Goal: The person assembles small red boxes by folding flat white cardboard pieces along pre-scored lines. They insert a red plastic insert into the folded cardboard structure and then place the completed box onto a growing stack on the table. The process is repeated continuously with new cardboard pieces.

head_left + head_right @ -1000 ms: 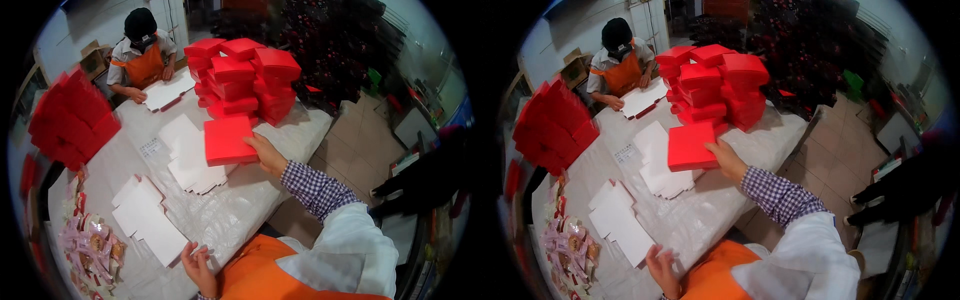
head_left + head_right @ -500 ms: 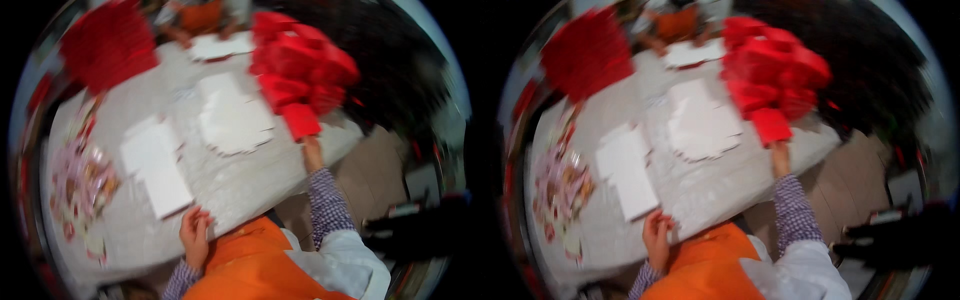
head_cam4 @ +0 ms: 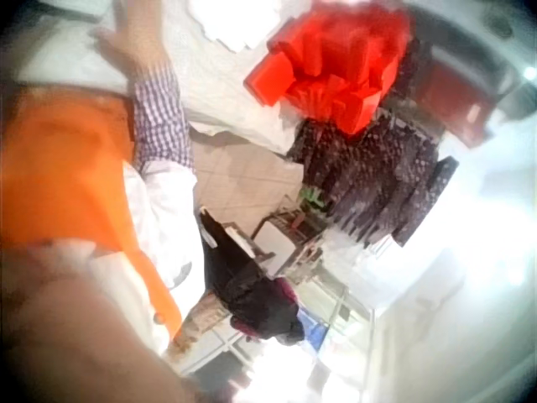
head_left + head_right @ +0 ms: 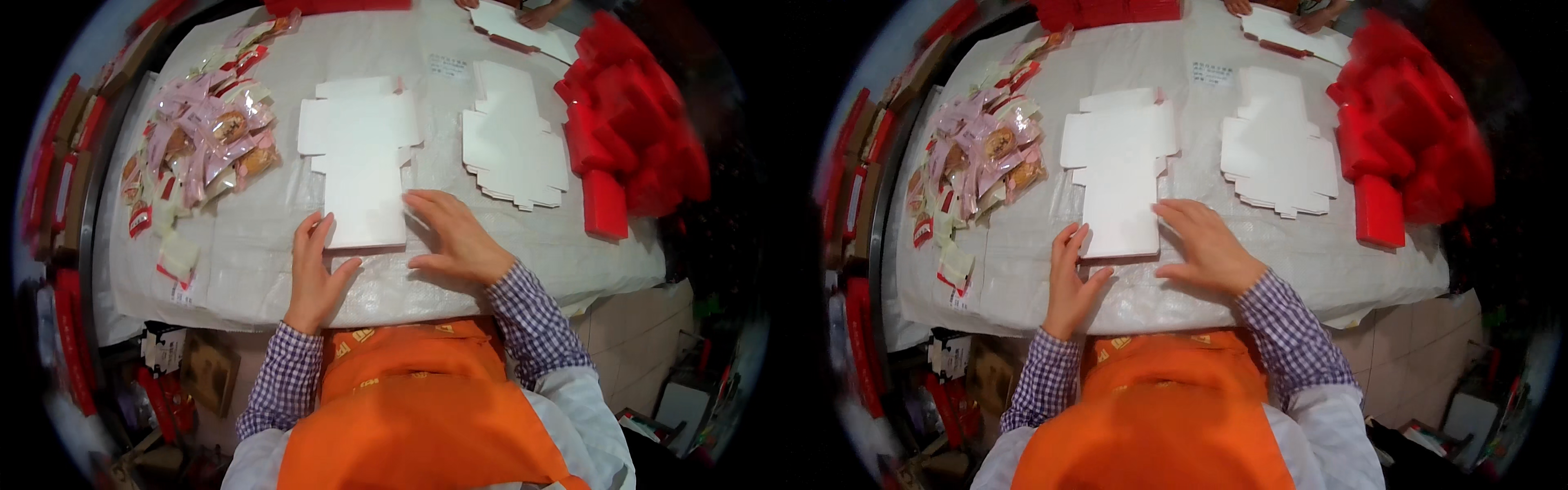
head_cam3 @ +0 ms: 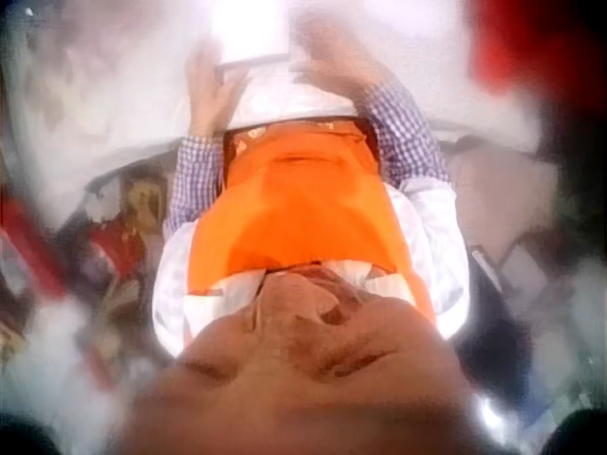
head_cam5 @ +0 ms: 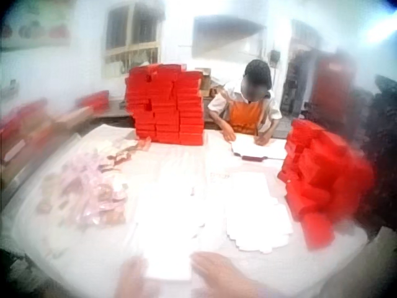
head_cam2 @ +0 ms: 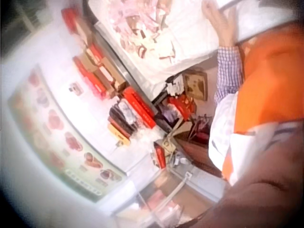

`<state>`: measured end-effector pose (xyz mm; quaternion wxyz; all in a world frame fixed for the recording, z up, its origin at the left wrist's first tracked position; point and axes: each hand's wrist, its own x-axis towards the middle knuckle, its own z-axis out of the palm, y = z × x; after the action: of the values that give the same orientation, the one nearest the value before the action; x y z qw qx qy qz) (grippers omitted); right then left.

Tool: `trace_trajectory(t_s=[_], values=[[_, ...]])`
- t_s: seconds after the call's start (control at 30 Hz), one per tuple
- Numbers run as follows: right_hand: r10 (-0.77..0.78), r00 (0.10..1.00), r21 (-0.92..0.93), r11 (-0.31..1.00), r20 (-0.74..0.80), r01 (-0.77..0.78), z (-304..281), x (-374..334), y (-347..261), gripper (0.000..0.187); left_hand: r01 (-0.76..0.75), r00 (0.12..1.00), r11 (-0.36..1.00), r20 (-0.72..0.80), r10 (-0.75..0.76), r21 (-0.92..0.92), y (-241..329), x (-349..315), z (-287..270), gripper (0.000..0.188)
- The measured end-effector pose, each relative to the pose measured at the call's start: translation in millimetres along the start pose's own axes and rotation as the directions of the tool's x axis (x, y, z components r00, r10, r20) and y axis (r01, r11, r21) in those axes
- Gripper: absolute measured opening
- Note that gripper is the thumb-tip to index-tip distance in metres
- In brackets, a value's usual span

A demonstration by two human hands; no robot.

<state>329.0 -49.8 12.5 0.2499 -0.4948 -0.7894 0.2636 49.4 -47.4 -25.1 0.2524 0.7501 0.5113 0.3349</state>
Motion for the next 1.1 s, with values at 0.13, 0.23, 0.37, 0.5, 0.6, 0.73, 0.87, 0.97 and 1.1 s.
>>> trace_trajectory(t_s=[0.13, 0.23, 0.37, 0.5, 0.6, 0.73, 0.87, 0.97, 1.1], values=[[-0.044, 0.997, -0.097, 0.994, 0.062, 0.050, 19, 36, -6, 0.086, 0.104, 0.994, 0.977, 0.035, -0.099, -0.185, -8, 4, 3, 0.068], [-0.030, 0.991, -0.115, 0.992, 0.127, 0.044, 27, 48, 0, 0.084, 0.203, 0.979, 0.902, 0.075, -0.189, -0.381, -9, 6, 3, 0.068], [-0.047, 0.987, -0.119, 0.991, 0.156, 0.066, 27, 52, 1, 0.082, 0.217, 0.974, 0.841, 0.057, -0.218, -0.495, -25, 3, 11, 0.066], [-0.039, 0.987, -0.109, 0.992, 0.157, 0.057, 27, 53, 4, 0.081, 0.225, 0.972, 0.814, 0.069, -0.223, -0.536, -26, 3, 12, 0.065], [-0.047, 0.983, -0.127, 0.989, 0.178, 0.070, 28, 55, 8, 0.085, 0.226, 0.973, 0.830, 0.069, -0.222, -0.510, -23, 4, 10, 0.065], [-0.033, 0.980, -0.150, 0.987, 0.196, 0.063, 27, 56, 7, 0.087, 0.225, 0.972, 0.814, 0.061, -0.229, -0.535, -23, 5, 10, 0.062], [0.000, 0.978, -0.148, 0.988, 0.209, 0.031, 26, 57, 5, 0.084, 0.235, 0.971, 0.832, 0.083, -0.224, -0.503, -22, 5, 7, 0.063], [-0.004, 0.979, -0.144, 0.989, 0.204, 0.033, 26, 58, 6, 0.079, 0.228, 0.973, 0.828, 0.083, -0.217, -0.513, -22, 5, 8, 0.064], [-0.056, 0.981, -0.137, 0.987, 0.184, 0.082, 30, 58, 15, 0.073, 0.227, 0.973, 0.821, 0.080, -0.218, -0.524, -23, 5, 9, 0.064]])
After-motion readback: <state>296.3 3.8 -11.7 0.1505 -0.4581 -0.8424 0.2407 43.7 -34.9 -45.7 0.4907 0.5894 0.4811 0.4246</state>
